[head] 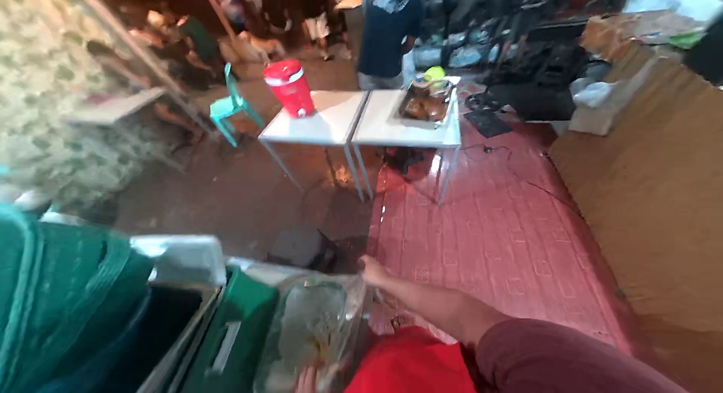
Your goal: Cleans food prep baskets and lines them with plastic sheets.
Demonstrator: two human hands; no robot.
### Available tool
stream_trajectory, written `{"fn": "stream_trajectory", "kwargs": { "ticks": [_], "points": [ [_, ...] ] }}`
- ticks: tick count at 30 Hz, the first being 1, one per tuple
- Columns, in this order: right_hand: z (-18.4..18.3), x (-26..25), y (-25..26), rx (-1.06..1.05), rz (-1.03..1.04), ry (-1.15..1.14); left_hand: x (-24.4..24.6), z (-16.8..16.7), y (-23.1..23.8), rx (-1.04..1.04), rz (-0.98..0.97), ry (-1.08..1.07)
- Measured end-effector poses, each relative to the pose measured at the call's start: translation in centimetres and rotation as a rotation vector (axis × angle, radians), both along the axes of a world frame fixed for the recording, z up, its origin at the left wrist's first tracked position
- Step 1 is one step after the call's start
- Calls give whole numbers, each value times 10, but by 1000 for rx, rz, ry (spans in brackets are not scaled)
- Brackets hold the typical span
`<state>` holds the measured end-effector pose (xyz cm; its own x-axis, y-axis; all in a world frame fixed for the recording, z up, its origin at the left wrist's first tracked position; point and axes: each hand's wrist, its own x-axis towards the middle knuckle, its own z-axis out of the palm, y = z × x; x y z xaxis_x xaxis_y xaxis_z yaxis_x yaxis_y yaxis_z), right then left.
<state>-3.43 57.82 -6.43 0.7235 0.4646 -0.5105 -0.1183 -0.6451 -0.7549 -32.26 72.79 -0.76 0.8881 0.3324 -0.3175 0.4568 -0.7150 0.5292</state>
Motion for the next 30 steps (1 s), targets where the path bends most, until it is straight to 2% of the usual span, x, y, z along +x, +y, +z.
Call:
{"fn": "stream_trajectory", "kwargs": {
  "ticks": [1, 2, 4, 6, 8, 11, 14, 18, 20, 23, 27, 30],
  "points": [
    [-3, -5, 4, 56, 25, 44, -3, -27, 9, -49, -42, 6],
    [-5, -11, 8, 51, 106, 76, 0, -36, 11, -99, -66, 71],
    [-6, -19, 17, -38, 331, 77, 13, -38, 7, -169, -101, 210],
    [-16, -14, 25, -74, 400, 45, 29, -41, 5, -138, -127, 279],
    [-27, -9, 31, 8, 299, 133, 40, -38, 2, -63, -87, 311],
    [-34, -9, 37, 183, 73, 432, 54, -29, -5, -13, 38, 319],
    [-35, -7, 42, 279, -141, 658, 73, -33, -11, 31, 53, 310],
    [-34, -7, 51, 341, -215, 854, 91, -39, -13, 62, 50, 300],
    [-33, -8, 58, 350, -216, 843, 95, -38, -12, 69, 48, 269],
    [-47, 4, 63, 345, -252, 699, 90, -26, -8, 50, 45, 178],
    [-62, 16, 64, 258, -175, 556, 63, -18, -5, 88, -52, -142],
    [-67, 14, 71, 170, -148, 436, 44, -12, 0, 112, 7, -338]
  ]
}}
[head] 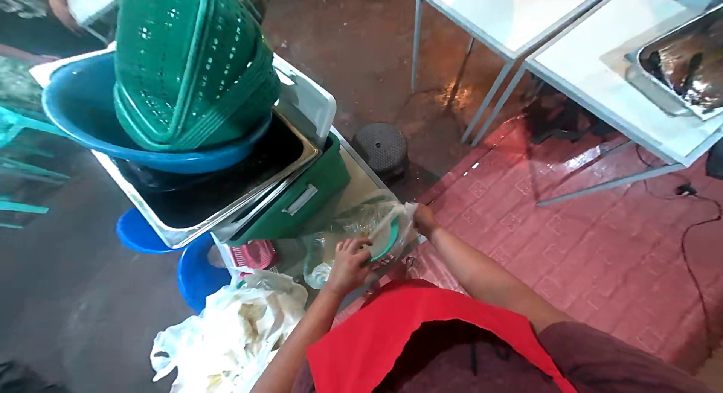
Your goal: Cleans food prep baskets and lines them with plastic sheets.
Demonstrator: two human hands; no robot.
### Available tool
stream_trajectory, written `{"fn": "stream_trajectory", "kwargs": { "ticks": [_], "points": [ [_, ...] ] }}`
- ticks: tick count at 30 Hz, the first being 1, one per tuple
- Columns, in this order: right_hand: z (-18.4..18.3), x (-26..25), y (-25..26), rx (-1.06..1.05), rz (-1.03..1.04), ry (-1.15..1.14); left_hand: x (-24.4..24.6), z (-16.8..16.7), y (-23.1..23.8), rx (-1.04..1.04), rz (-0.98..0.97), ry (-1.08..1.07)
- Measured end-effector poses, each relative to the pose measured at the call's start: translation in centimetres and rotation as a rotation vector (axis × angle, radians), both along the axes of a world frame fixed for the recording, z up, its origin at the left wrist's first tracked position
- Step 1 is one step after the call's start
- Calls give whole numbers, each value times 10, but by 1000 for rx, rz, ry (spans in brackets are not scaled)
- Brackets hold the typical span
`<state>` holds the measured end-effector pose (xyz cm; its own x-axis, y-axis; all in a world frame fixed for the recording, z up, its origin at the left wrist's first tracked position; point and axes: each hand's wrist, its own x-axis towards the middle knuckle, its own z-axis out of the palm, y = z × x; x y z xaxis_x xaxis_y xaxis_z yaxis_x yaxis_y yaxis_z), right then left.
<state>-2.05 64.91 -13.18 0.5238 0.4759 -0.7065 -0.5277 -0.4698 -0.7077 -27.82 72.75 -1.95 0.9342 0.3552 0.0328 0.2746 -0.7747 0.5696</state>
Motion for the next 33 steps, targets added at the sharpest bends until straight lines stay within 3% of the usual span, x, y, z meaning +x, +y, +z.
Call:
{"fn": "stream_trajectory", "kwargs": {
  "ticks": [4, 7, 9, 11, 13, 16, 20, 24, 30, 33],
  "points": [
    [6, 15, 3, 26, 76, 26, -23, 3, 3, 8, 125, -87],
    [43, 12, 6, 173, 366, 125, -29, -6, -1, -26, 162, -60],
    [72, -2, 14, 201, 587, 24, -23, -9, -8, -22, 184, -1],
    [87, -20, 24, 190, 692, -153, -9, 2, -16, -12, 238, 221],
    [91, -34, 30, 210, 676, -179, 9, 15, -24, -7, 308, 417],
    [92, -47, 38, 206, 488, -46, 16, 20, -30, 28, 322, 476],
    [89, -43, 41, 111, 186, -113, -16, 24, -30, 132, 228, 233],
    [48, -26, 25, 69, 126, -213, -45, 38, -36, -12, 284, -19],
    [24, -58, -4, -233, 513, -514, -53, 44, -31, -316, 576, -253],
    [19, -73, -16, -303, 785, -611, -56, 40, -34, -158, 488, -290]
  ]
}}
